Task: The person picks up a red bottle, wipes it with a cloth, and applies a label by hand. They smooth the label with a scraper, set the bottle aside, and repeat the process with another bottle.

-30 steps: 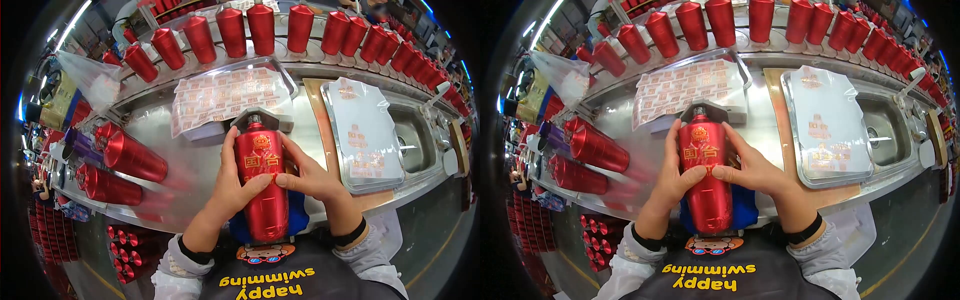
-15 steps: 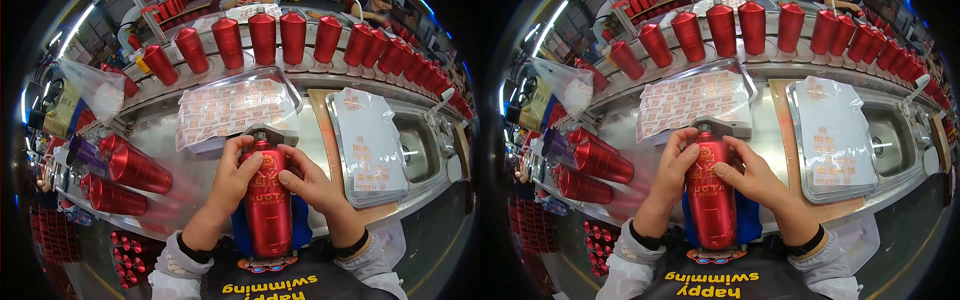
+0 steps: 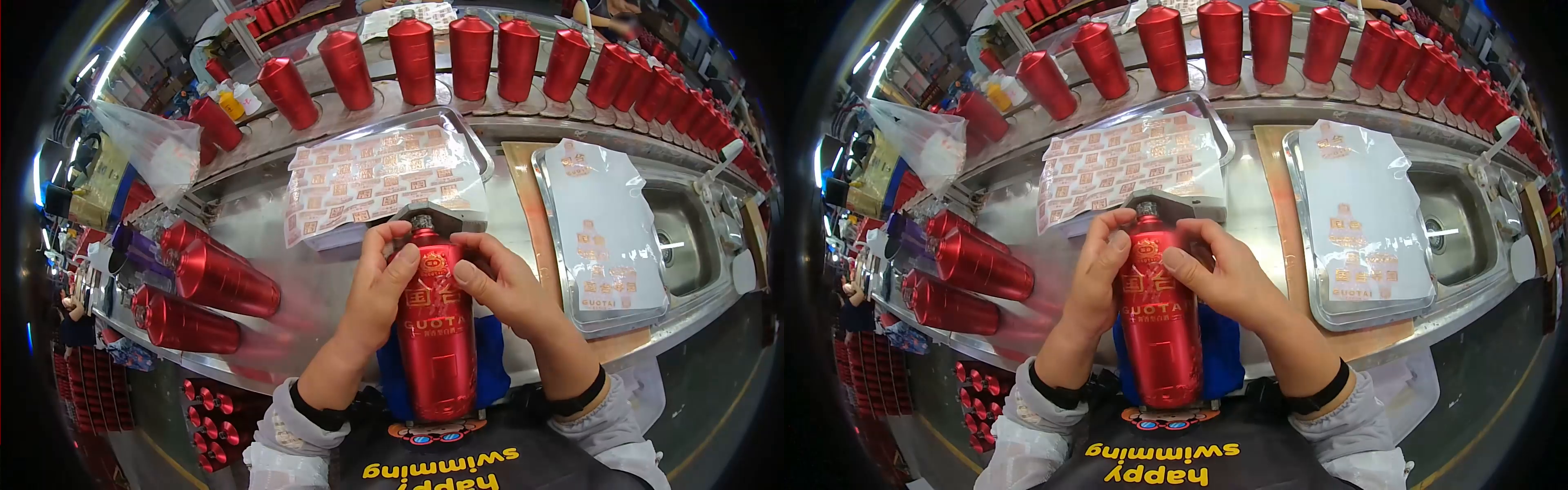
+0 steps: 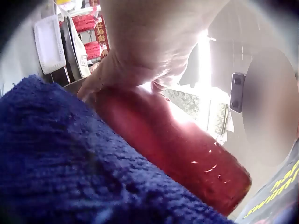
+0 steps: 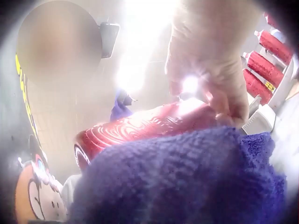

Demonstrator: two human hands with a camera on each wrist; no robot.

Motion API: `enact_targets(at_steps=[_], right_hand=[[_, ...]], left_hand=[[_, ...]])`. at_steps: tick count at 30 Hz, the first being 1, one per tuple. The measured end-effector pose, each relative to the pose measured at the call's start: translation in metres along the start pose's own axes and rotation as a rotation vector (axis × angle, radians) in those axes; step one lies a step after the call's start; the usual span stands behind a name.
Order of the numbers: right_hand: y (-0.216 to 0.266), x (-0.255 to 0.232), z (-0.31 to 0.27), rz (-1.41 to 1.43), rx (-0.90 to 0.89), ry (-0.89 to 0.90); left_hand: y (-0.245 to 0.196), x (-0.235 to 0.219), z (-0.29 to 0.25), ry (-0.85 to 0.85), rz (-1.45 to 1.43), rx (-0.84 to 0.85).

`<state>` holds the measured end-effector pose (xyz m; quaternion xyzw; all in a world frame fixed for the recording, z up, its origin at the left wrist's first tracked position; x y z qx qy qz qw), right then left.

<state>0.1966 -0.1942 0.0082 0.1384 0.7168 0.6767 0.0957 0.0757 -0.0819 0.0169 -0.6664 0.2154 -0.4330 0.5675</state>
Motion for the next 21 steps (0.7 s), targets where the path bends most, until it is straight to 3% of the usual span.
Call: enact_targets(at_steps=[3,10,16,21], right_hand=[[0.002,0.0,-0.004,0.078,0.071,0.023],[-0.008,0.01,-0.004,0.131,-0.02,0.045],[0.003,0.01,-0.008,0.246,0.041,0.092],[0.001,0.014,-0.003,-0.002,-0.026,0.009]], left_hand=[[0.001,0.0,-0.005,0.002,-0.028,0.001],[0.0,0.008,-0.012,0.025,-0.011,0.024],[0.004,0.002,-0.017,0.042,-0.057,0.031],[0.005,0.005,-0.025,0.053,-0.075,0.037]])
Point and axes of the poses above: each hand's wrist, its own z-axis towards the middle knuckle, its own x-axis out of the palm, y = z × x, the point moved 6 cm from there along z, towards the middle knuckle, and after that the axes turned 2 degrees about y, right-handed, at the moved point
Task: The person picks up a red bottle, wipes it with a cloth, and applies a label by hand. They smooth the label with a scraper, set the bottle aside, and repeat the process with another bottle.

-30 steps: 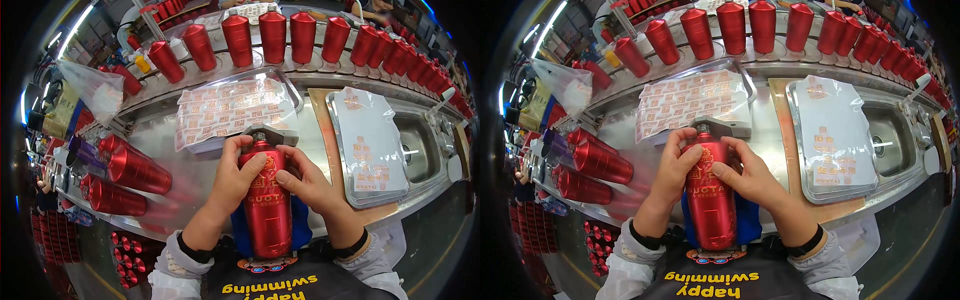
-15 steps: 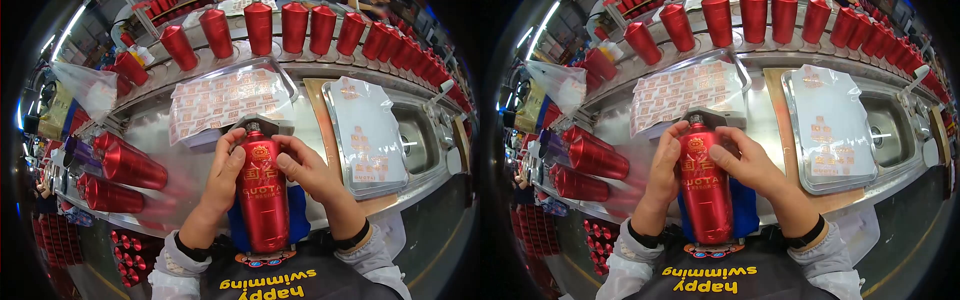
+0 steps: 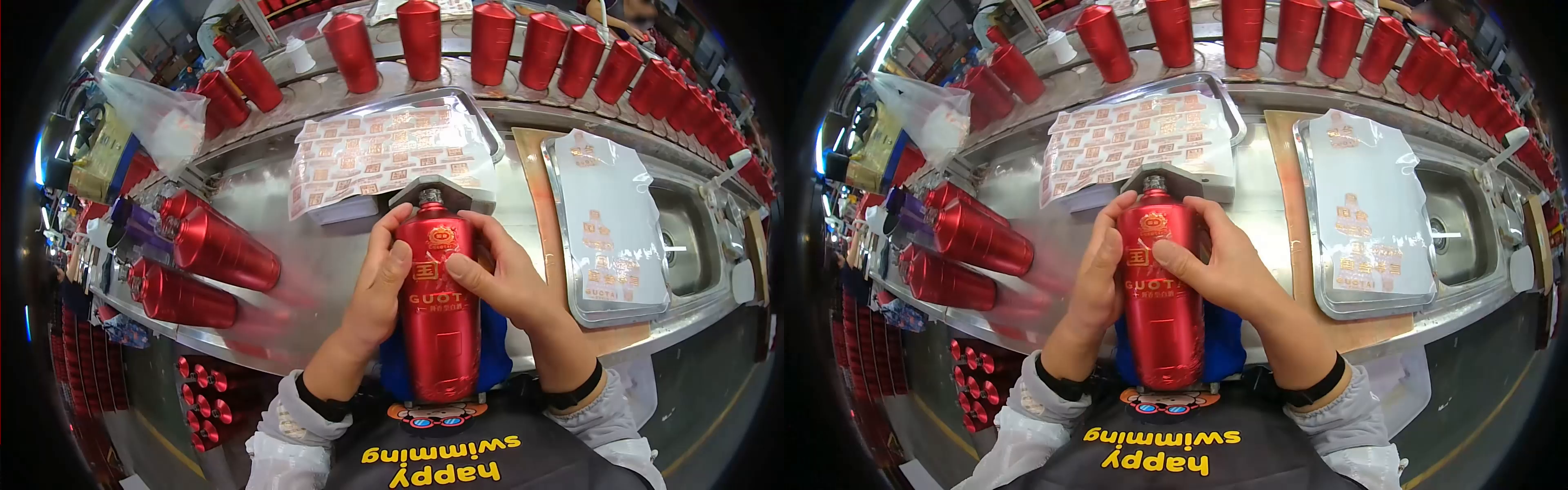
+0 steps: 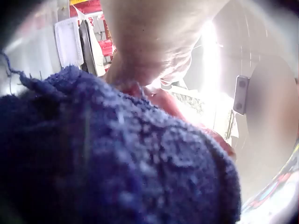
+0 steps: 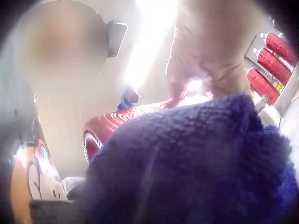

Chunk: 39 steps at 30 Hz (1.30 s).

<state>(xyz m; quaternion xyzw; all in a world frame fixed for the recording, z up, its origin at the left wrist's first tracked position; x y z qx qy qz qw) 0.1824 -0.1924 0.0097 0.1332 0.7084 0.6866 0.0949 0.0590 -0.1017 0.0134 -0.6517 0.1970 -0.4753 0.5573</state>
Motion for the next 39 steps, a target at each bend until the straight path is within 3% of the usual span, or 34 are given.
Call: enact_targets(at_steps=[1,4,7,10,16,19,22,28,34,39], right_hand=[[0.001,0.001,0.001,-0.079,-0.024,-0.013],[0.0,0.001,-0.001,0.118,-0.001,-0.002],[-0.004,-0.004,-0.001,0.079,0.004,-0.019],[-0.002,-0.005,-0.003,-0.067,-0.07,-0.119],[0.033,0.008,-0.002,-0.73,-0.243,-0.164],[0.02,0.005,0.003,-0.478,-0.099,-0.157],[0.02,0.004,0.003,-0.376,-0.091,-0.128],[0.024,0.007,0.001,-0.52,-0.071,-0.132],[0.017,0.003,-0.005,-0.146,-0.086,-0.049],[0.014,0.001,-0.005,-0.178,-0.09,-0.031]], left_hand=[[0.001,0.0,-0.001,-0.001,0.005,0.004],[0.002,-0.001,-0.002,0.002,0.014,0.016],[0.002,-0.001,-0.003,0.023,0.008,0.03],[0.001,-0.001,-0.004,0.035,-0.026,0.044],[0.001,0.001,-0.008,0.024,-0.12,0.066],[0.002,-0.001,-0.008,0.004,-0.095,0.081],[0.005,-0.003,-0.008,0.001,-0.059,0.08],[0.001,0.001,-0.009,-0.01,-0.052,0.065],[0.002,0.004,-0.005,-0.022,-0.036,0.049],[0.001,0.003,-0.006,-0.018,-0.096,0.031]])
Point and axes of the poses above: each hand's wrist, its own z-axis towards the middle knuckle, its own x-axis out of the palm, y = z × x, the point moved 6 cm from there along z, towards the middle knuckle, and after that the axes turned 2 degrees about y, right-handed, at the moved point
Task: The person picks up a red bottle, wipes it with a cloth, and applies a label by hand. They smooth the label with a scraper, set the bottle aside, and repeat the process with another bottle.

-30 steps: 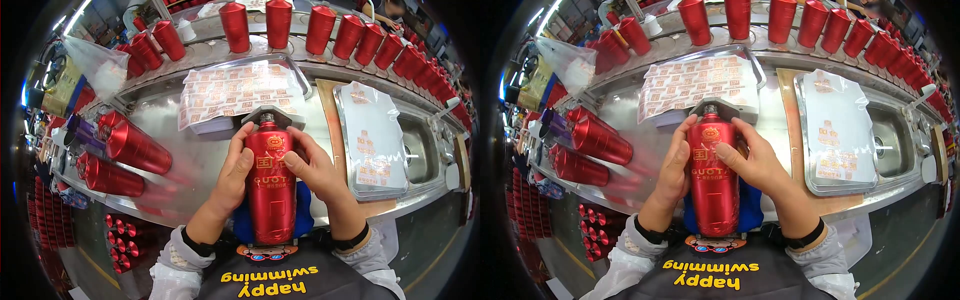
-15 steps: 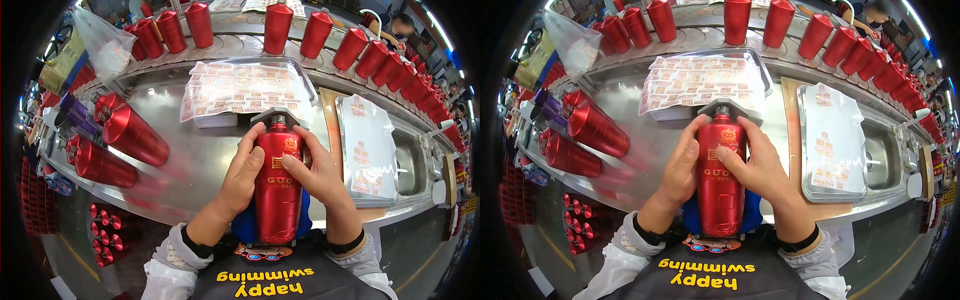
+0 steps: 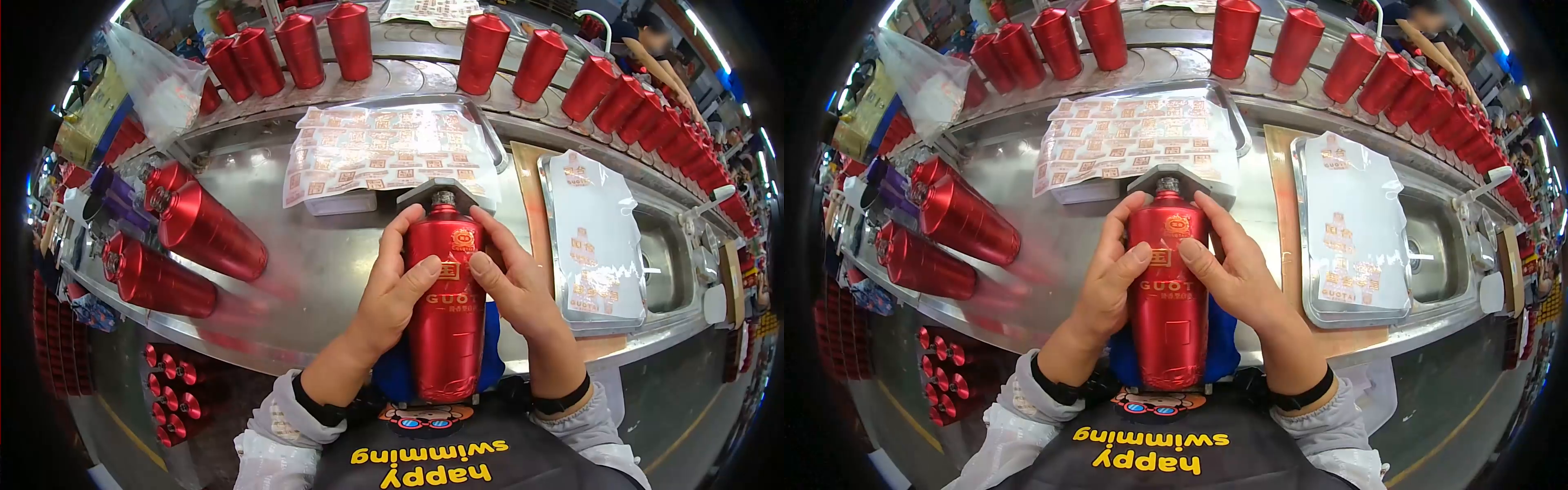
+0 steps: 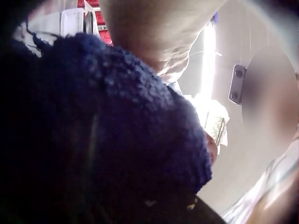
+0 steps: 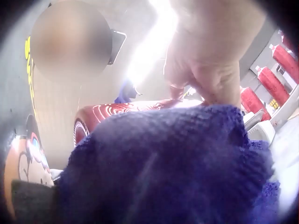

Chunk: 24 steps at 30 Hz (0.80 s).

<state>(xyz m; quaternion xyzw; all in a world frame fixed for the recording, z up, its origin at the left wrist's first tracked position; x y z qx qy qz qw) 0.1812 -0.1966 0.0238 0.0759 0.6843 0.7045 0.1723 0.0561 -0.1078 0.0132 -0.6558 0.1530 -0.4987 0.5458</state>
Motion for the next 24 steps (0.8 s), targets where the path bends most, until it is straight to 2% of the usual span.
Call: enact_targets(at_steps=[3,7,10,16,18,19,20,22,23,24], right_hand=[[-0.001,-0.001,-0.003,0.05,0.034,0.009],[-0.006,-0.001,-0.006,0.124,0.029,-0.001],[-0.011,-0.003,-0.006,0.059,-0.053,-0.029],[-0.014,-0.006,-0.008,0.026,-0.063,0.004],[-0.007,-0.015,-0.012,0.04,-0.099,-0.084],[-0.005,-0.019,-0.014,0.047,-0.117,-0.128],[0.001,-0.029,-0.016,-0.02,-0.261,-0.248],[0.011,-0.042,-0.021,0.037,-0.232,-0.315],[0.012,-0.047,-0.024,0.094,-0.142,-0.322],[0.017,-0.048,-0.026,-0.012,-0.133,-0.305]], left_hand=[[0.0,0.0,0.001,0.012,-0.069,-0.018],[0.001,0.002,0.004,-0.04,0.013,-0.056],[0.002,0.002,0.005,-0.033,0.046,-0.036],[0.001,0.003,0.003,-0.014,-0.028,-0.023],[0.001,0.0,0.002,-0.001,-0.024,-0.023],[-0.006,-0.003,0.0,-0.006,0.204,0.121],[-0.013,-0.005,-0.003,-0.009,0.431,0.265],[-0.037,0.012,-0.006,0.121,0.932,0.489],[-0.05,0.026,-0.01,0.262,1.202,0.563],[-0.053,0.039,-0.014,0.403,1.466,0.635]])
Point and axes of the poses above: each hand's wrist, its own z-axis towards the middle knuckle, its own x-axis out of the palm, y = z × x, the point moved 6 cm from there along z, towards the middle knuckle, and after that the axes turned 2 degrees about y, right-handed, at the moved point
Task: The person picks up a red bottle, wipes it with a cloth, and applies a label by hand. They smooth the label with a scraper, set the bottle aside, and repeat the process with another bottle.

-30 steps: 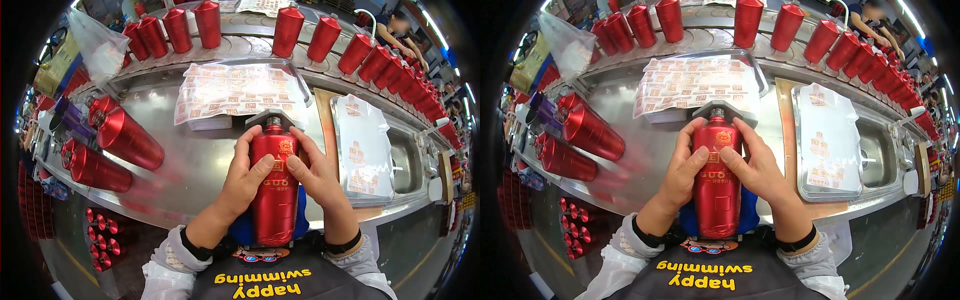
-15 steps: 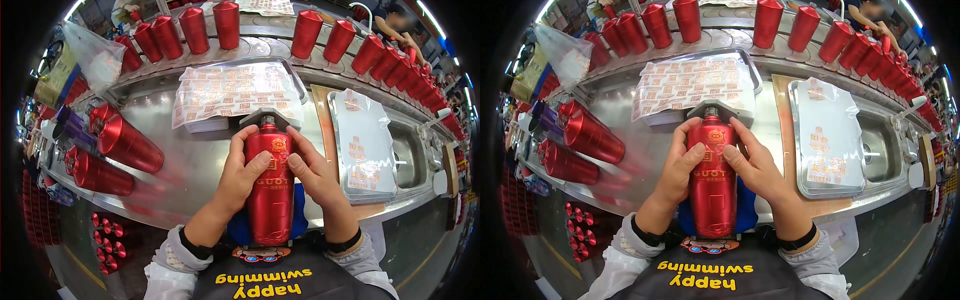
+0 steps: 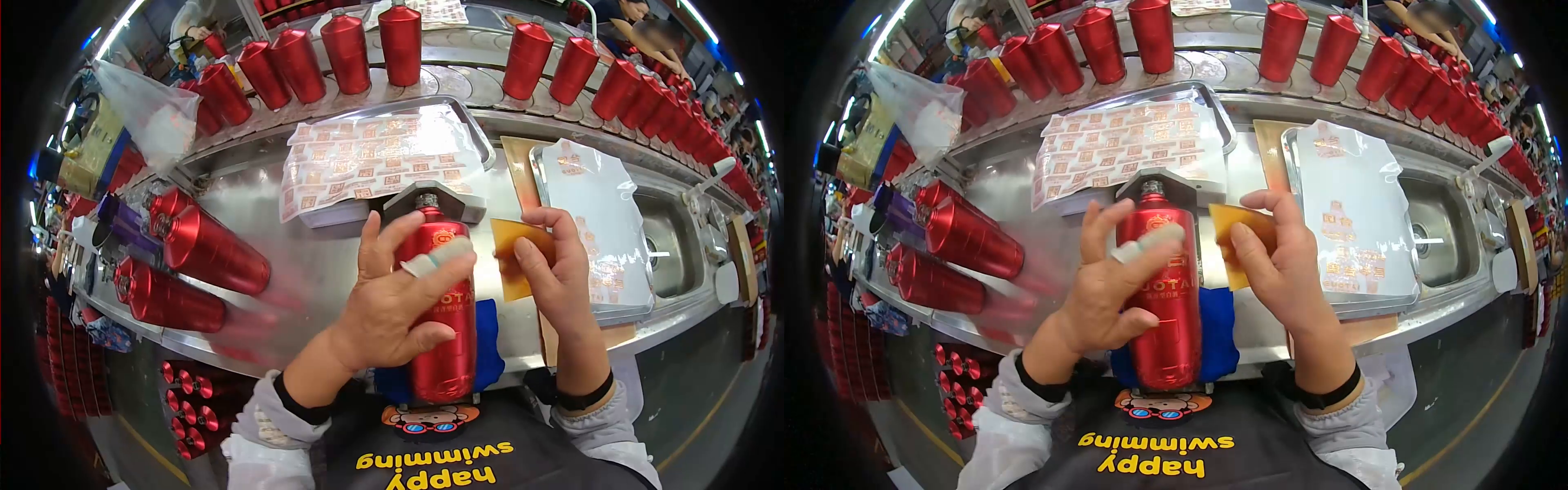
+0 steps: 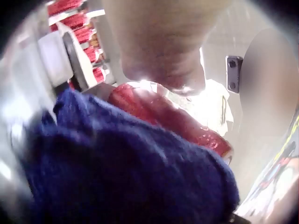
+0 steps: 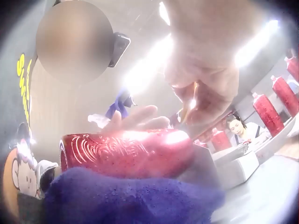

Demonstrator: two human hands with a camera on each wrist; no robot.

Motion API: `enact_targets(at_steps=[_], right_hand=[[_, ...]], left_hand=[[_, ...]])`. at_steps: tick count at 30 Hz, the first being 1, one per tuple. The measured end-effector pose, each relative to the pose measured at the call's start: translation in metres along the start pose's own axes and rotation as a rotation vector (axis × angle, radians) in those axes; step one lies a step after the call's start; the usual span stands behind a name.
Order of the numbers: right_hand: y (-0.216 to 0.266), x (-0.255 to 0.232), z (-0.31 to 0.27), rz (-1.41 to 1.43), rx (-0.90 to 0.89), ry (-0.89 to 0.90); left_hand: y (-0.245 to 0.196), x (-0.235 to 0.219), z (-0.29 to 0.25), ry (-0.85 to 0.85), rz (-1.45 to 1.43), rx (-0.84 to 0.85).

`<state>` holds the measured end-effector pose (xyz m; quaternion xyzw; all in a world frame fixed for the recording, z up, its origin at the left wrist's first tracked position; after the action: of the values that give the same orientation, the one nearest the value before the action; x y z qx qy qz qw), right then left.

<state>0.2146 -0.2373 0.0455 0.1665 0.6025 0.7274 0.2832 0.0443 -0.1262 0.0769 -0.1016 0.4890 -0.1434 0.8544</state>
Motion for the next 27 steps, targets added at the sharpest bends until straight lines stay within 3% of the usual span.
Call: enact_targets(at_steps=[2,3,6,7,10,13,16,17,24,27], right_hand=[[0.008,-0.001,0.008,-0.205,-0.029,0.06],[0.017,0.006,0.015,-0.172,-0.13,0.069],[0.034,0.036,0.04,-0.183,-0.256,0.353],[0.035,0.036,0.051,-0.352,-0.263,0.312],[0.04,0.021,0.061,-0.416,-0.261,0.054],[0.023,0.02,0.045,0.01,-0.092,0.083],[0.012,0.007,0.03,0.048,-0.031,0.012],[0.006,0.001,0.027,0.061,-0.071,-0.066],[0.007,0.008,0.019,0.028,-0.017,0.044],[0.003,0.031,0.023,0.198,0.093,0.255]], left_hand=[[-0.002,0.007,-0.001,-0.025,0.077,0.008],[-0.008,0.008,-0.007,-0.016,0.099,0.019],[-0.019,0.011,-0.021,0.004,0.086,-0.013],[-0.019,0.012,-0.026,0.01,0.065,-0.031],[-0.014,0.004,-0.022,0.032,0.039,-0.031],[-0.002,0.001,-0.004,0.054,0.133,0.05],[0.019,0.0,0.012,0.103,0.188,0.075],[0.022,0.001,0.018,0.014,0.141,0.125],[0.033,0.0,0.025,-0.027,-0.016,0.013],[0.032,0.002,0.013,-0.167,-0.155,-0.134]])
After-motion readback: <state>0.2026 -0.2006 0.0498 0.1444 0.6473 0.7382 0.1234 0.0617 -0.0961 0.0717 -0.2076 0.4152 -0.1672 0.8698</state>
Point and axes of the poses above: each hand's wrist, its own z-axis towards the middle knuckle, its own x-axis out of the palm, y = z × x, the point moved 6 cm from there along z, towards the middle knuckle, and after that the axes turned 2 degrees about y, right-handed, at the moved point
